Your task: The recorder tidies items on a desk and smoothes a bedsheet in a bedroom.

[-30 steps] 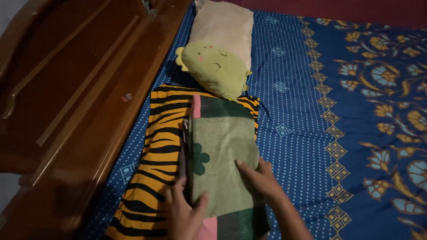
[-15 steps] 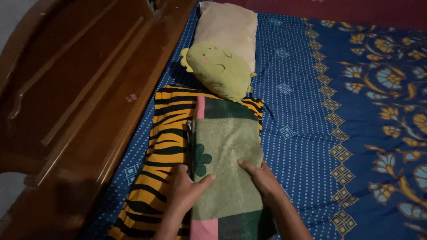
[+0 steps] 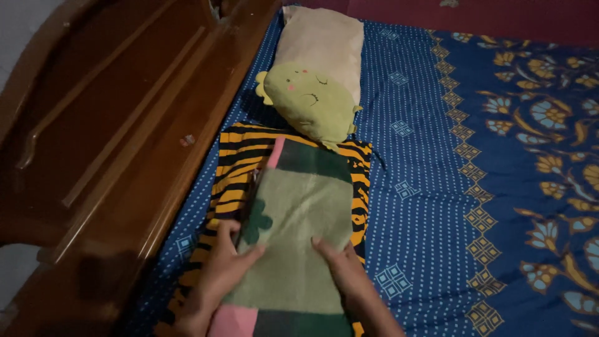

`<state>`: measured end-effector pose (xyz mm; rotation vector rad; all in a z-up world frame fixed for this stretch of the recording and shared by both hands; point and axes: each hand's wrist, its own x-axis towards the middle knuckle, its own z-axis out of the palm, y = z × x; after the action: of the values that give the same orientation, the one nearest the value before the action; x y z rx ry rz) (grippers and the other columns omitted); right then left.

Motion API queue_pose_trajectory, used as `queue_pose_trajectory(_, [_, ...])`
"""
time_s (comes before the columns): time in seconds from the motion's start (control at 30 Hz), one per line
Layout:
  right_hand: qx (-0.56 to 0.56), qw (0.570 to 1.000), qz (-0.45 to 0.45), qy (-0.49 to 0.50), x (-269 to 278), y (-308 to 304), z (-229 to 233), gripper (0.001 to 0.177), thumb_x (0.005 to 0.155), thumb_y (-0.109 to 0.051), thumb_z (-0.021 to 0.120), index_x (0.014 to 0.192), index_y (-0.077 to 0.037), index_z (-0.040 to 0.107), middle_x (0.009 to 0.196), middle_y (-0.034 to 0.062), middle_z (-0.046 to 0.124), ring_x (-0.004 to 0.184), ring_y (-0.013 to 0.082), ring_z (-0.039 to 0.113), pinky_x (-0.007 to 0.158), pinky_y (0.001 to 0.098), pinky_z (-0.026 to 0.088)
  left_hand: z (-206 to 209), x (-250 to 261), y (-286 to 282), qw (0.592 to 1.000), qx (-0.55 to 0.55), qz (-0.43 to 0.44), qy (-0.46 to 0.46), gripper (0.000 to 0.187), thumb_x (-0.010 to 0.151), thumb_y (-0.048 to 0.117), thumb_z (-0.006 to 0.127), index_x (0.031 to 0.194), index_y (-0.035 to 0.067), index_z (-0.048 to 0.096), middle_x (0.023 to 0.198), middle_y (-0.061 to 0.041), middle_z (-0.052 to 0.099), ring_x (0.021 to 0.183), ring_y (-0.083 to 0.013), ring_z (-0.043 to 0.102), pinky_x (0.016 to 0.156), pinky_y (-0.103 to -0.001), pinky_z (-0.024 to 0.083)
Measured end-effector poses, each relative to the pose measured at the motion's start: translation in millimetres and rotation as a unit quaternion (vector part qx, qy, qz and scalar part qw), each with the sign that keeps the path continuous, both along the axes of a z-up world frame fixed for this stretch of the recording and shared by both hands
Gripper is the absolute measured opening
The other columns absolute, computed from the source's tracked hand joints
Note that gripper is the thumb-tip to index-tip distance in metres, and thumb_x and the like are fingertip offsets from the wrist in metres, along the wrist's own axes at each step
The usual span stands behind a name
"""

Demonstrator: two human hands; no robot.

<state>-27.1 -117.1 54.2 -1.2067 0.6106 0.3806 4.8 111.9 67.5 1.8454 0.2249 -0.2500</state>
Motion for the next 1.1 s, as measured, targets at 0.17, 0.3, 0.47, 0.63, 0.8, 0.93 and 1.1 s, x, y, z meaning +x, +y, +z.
queue_pose_trajectory(0.17, [-0.427, 0.874, -0.059, -0.223, -13.8, 6.9, -48.5, 0.091, 0.077, -0.039, 0.075, 0.148, 0.002, 0.036, 0.133, 0.0251, 0.059, 0.122, 0.0431, 0.058, 0.101, 0.0510, 0.046, 21.4, -25.0, -37.8, 0.923, 0.351, -0.040, -0.154, 0.079, 0.071, 0.019, 0.080, 0.139, 0.008, 0.042, 0.138, -0.019, 0.045, 0.127, -0.0380, 0.047, 0.107, -0.053, 0.036])
queue_pose_trajectory(0.3, [-0.621, 0.646, -0.019, -0.444, -11.2, 26.5, 3.3, 0.058, 0.096, -0.025, 0.059, 0.149, -0.006, 0.047, 0.150, 0.0281, 0.048, 0.145, 0.0490, 0.035, 0.117, 0.0535, 0.021, -1.4, -31.6, -80.4, 0.817, 0.418, -0.094, -0.386, 0.077, 0.080, 0.029, 0.064, 0.146, -0.001, 0.037, 0.151, -0.026, 0.038, 0.146, -0.0462, 0.026, 0.119, -0.063, 0.012])
queue_pose_trajectory(0.47, [-0.539, 0.687, 0.192, -0.449, 31.1, 24.1, -9.5, 0.052, 0.104, -0.033, 0.048, 0.152, -0.012, 0.050, 0.159, 0.0208, 0.042, 0.151, 0.0415, 0.030, 0.121, 0.0543, 0.018, -63.2, -29.5, -93.4, 0.800, 0.405, -0.108, -0.428, 0.076, 0.094, 0.040, 0.053, 0.155, -0.001, 0.031, 0.158, -0.028, 0.031, 0.149, -0.0456, 0.018, 0.119, -0.063, 0.003])
queue_pose_trajectory(0.63, [-0.570, 0.674, 0.257, -0.394, 71.5, 18.6, -21.6, 0.059, 0.102, -0.048, 0.045, 0.154, -0.021, 0.047, 0.164, 0.0147, 0.035, 0.154, 0.0376, 0.022, 0.123, 0.0529, 0.011, -59.7, -21.8, -92.5, 0.841, 0.401, -0.146, -0.334, 0.073, 0.092, 0.036, 0.053, 0.152, -0.001, 0.034, 0.157, -0.026, 0.030, 0.151, -0.0460, 0.015, 0.117, -0.064, 0.000])
queue_pose_trajectory(0.8, [-0.628, 0.630, 0.237, -0.390, 107.4, 15.5, -26.9, 0.065, 0.097, -0.054, 0.049, 0.156, -0.028, 0.041, 0.164, 0.0142, 0.031, 0.153, 0.0350, 0.022, 0.121, 0.0540, 0.007, -59.2, -14.4, -93.6, 0.877, 0.383, -0.201, -0.211, 0.080, 0.090, 0.036, 0.056, 0.155, -0.001, 0.028, 0.166, -0.024, 0.021, 0.156, -0.0437, 0.007, 0.117, -0.065, -0.004])
queue_pose_trajectory(0.93, [-0.638, 0.639, 0.235, -0.360, 137.4, 18.0, -26.6, 0.069, 0.097, -0.056, 0.048, 0.158, -0.026, 0.038, 0.162, 0.0149, 0.032, 0.152, 0.0352, 0.021, 0.122, 0.0548, 0.005, -83.2, -9.2, -91.0, 0.873, 0.385, -0.203, -0.220, 0.080, 0.090, 0.037, 0.057, 0.155, 0.001, 0.028, 0.168, -0.022, 0.019, 0.156, -0.0429, 0.006, 0.117, -0.067, -0.003])
queue_pose_trajectory(1.1, [-0.662, 0.636, 0.251, -0.305, 166.0, 16.5, -30.0, 0.070, 0.097, -0.061, 0.041, 0.158, -0.026, 0.036, 0.162, 0.0122, 0.035, 0.152, 0.0325, 0.023, 0.123, 0.0545, 0.004, -101.7, -1.6, -93.4, 0.883, 0.371, -0.242, -0.155, 0.085, 0.093, 0.048, 0.058, 0.160, 0.011, 0.021, 0.171, -0.016, 0.013, 0.158, -0.0389, -0.001, 0.116, -0.067, -0.006])
